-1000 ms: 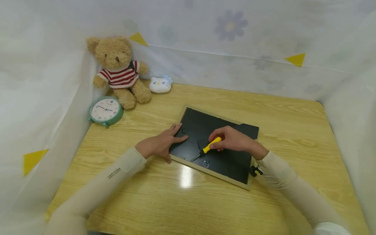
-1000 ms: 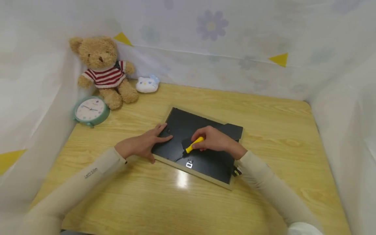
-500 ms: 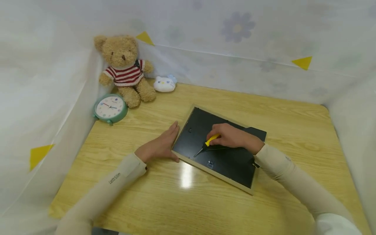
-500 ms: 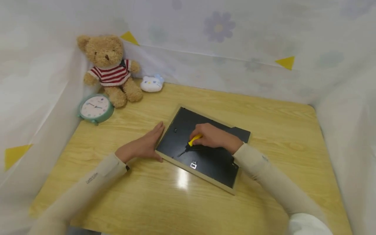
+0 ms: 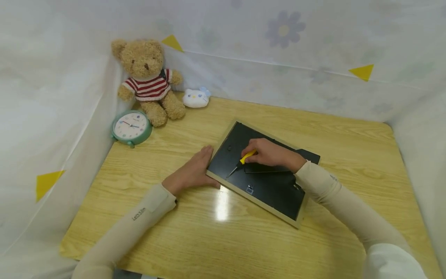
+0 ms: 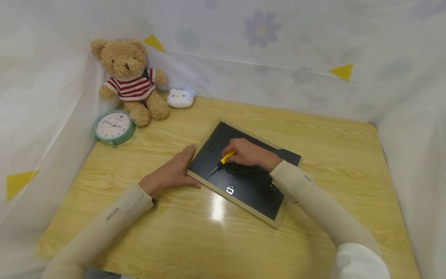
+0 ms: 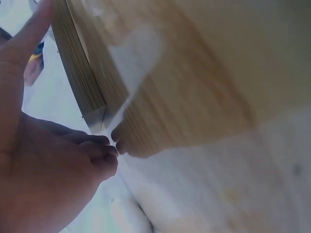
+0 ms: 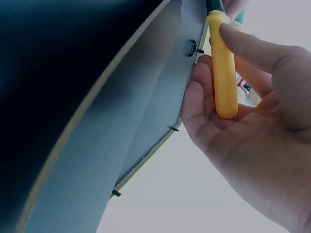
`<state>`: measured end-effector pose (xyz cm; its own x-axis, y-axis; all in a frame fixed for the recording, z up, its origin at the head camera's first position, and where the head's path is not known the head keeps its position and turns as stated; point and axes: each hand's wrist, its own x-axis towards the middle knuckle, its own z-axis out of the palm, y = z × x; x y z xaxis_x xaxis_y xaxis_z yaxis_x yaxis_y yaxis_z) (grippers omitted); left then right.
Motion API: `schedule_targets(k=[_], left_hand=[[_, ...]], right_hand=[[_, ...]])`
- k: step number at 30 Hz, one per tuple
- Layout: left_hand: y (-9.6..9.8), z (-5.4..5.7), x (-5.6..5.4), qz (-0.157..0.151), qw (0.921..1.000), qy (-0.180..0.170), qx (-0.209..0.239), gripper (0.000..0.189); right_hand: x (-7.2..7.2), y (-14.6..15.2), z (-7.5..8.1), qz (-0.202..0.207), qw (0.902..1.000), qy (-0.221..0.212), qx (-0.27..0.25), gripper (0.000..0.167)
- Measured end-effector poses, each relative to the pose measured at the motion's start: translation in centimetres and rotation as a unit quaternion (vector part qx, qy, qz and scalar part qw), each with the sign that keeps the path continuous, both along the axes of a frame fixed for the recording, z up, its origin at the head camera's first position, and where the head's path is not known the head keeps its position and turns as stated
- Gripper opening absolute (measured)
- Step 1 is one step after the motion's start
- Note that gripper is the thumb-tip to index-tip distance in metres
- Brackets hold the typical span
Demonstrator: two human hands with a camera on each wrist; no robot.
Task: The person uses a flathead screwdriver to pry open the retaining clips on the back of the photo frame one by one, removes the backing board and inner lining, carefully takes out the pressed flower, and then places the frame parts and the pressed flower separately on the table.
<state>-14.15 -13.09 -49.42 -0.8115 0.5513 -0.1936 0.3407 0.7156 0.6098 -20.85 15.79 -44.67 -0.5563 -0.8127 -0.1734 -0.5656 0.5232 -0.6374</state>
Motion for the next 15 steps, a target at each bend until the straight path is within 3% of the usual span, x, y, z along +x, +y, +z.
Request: schedule_targets(k=[8, 15], left_hand=[[0.9, 0.0, 0.1, -0.004, 0.9997, 0.014, -0.020, 0.130], [0.9, 0.4, -0.1, -0.009, 0.9990, 0.007, -0.043, 0.123]], right_hand=[[-0.8, -0.6, -0.1, 0.026, 0.9992, -0.009, 0.027, 0.021], [-1.3, -0.8, -0.1, 0.020, 0.9973, -0.038, 0.059, 0.022]])
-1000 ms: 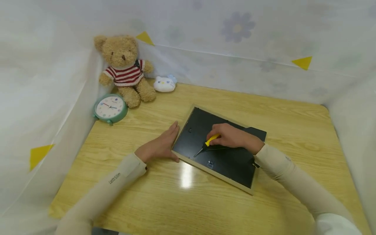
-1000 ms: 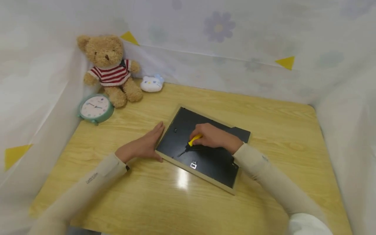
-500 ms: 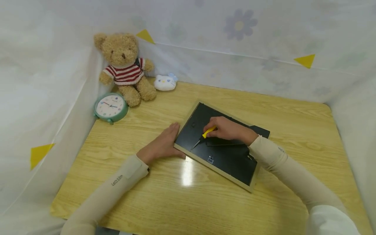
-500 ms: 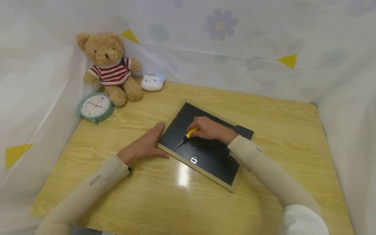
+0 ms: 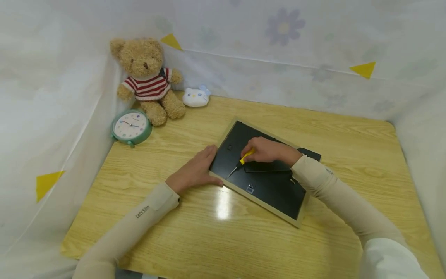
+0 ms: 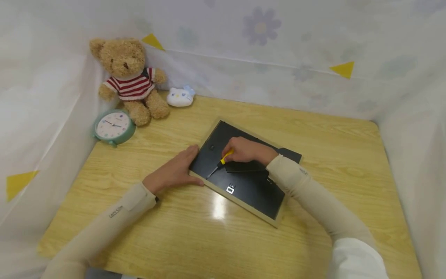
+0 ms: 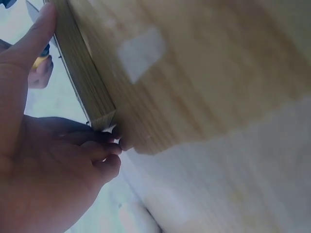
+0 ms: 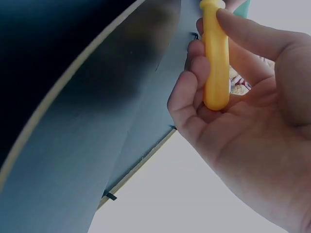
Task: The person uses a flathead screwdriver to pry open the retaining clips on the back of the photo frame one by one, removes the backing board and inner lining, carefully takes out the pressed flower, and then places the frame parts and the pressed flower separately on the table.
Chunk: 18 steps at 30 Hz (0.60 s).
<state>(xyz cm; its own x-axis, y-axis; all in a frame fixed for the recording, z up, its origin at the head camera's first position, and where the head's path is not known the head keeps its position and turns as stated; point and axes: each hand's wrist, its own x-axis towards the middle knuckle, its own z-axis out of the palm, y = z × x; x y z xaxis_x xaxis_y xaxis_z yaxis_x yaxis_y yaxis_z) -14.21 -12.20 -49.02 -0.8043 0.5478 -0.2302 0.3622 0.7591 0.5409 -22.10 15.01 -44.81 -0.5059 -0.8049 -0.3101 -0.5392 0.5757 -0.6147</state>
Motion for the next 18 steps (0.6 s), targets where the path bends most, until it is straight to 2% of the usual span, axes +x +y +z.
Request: schedule_targets(k=[7, 18], left_hand=[[-0.3, 0.3, -0.2, -0.013, 0.9999, 0.004, -0.007, 0.120], [0.1, 0.3, -0.3, -0.015, 0.9994, 0.019, -0.023, 0.121]], right_hand=[[-0.4, -0.4, -0.2, 0.008, 0.9998, -0.017, 0.004, 0.023], [-1.1, -0.9, -0.4, 0.022, 0.9991, -0.033, 0.017, 0.021]])
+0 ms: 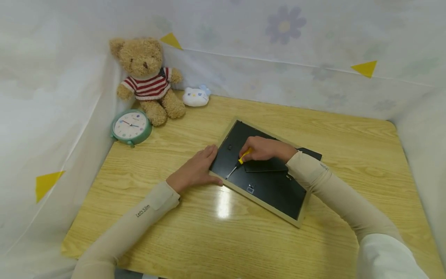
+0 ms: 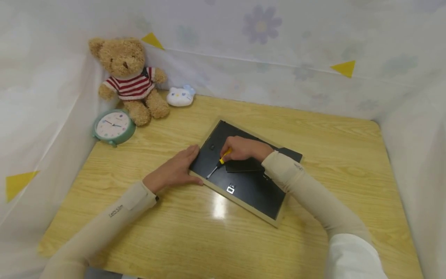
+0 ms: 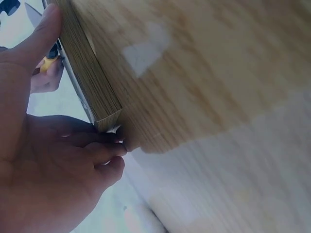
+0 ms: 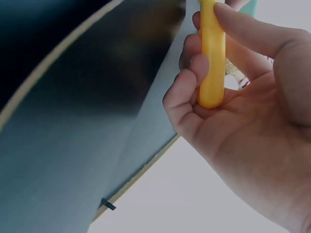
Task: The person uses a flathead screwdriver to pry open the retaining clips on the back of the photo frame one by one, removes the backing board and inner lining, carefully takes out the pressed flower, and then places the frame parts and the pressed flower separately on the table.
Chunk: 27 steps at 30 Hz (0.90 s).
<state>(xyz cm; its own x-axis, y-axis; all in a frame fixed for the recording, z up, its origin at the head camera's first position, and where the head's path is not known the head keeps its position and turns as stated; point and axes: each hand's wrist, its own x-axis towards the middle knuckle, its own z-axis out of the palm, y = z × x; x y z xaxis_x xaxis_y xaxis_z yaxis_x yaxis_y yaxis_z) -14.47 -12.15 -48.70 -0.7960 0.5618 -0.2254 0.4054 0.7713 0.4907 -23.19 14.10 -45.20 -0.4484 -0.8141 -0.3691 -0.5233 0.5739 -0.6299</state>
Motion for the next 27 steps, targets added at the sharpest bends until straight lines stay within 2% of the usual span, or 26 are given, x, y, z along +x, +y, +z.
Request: schedule_targets(k=[6, 14, 22, 27], left_hand=[[0.1, -0.2, -0.1, -0.008, 0.9998, 0.014, -0.010, 0.121], [0.4, 0.1, 0.0, -0.017, 0.9997, -0.004, -0.017, 0.122], [0.6, 0.4, 0.1, -0.027, 0.9993, -0.008, -0.024, 0.122], [0.7, 0.6, -0.1, -0.029, 0.9989, -0.010, -0.035, 0.122]], right_hand=[[-0.1, -0.3, -0.1, 0.010, 0.9998, -0.015, -0.009, 0.022], [-0.4, -1.1, -0.4, 0.039, 0.9985, -0.034, -0.021, 0.019], [0.6, -0.7, -0.2, 0.018, 0.9981, -0.058, -0.008, 0.025], [1.2, -0.4, 0.0, 0.009, 0.9989, -0.045, -0.009, 0.027]])
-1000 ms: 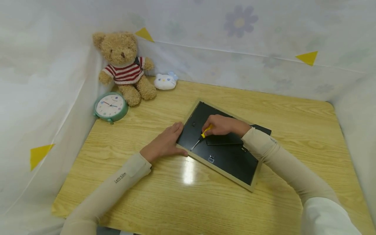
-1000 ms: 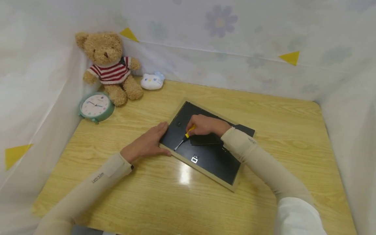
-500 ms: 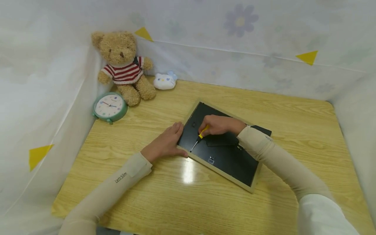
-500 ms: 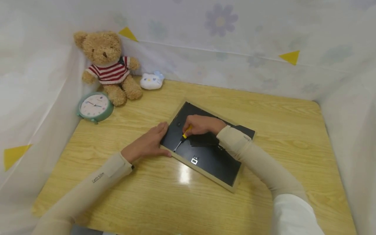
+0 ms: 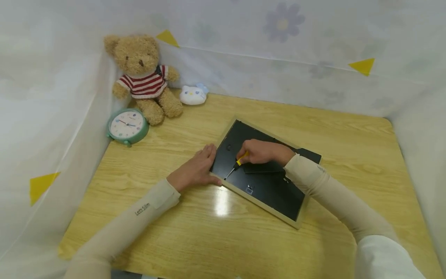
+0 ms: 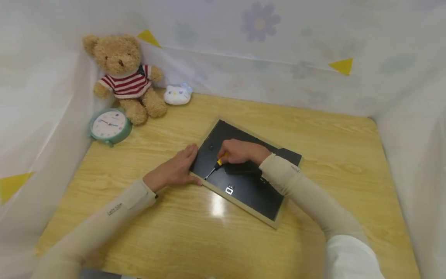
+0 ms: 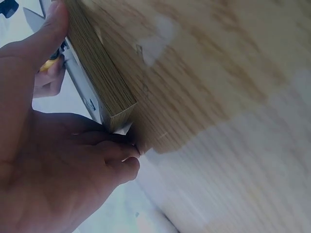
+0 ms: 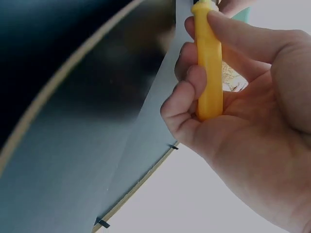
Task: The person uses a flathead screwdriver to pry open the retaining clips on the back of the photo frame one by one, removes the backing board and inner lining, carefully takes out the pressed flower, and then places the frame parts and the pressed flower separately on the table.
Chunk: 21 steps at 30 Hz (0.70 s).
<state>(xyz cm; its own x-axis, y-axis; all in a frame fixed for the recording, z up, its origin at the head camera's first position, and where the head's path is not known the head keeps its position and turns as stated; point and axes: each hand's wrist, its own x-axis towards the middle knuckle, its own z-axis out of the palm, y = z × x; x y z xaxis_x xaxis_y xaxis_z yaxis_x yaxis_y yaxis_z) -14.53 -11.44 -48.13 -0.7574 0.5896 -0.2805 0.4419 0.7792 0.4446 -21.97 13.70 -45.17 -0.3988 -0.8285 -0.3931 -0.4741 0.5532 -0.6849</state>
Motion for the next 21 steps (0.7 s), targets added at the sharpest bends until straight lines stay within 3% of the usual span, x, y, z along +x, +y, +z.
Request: schedule_targets(k=[6, 12, 21], left_hand=[[0.2, -0.1, -0.2, 0.006, 0.9998, -0.006, -0.016, 0.123], [0.2, -0.1, -0.2, 0.006, 0.9999, -0.002, -0.008, 0.123], [0.0, 0.0, 0.0, 0.003, 1.0000, 0.000, 0.000, 0.122]], right_hand=[[0.5, -0.3, 0.5, 0.030, 0.9974, 0.064, -0.012, 0.026], [1.6, -1.0, 2.1, 0.060, 0.9851, 0.161, -0.009, 0.022], [3.2, -1.2, 3.0, 0.041, 0.9834, 0.176, 0.015, 0.021]])
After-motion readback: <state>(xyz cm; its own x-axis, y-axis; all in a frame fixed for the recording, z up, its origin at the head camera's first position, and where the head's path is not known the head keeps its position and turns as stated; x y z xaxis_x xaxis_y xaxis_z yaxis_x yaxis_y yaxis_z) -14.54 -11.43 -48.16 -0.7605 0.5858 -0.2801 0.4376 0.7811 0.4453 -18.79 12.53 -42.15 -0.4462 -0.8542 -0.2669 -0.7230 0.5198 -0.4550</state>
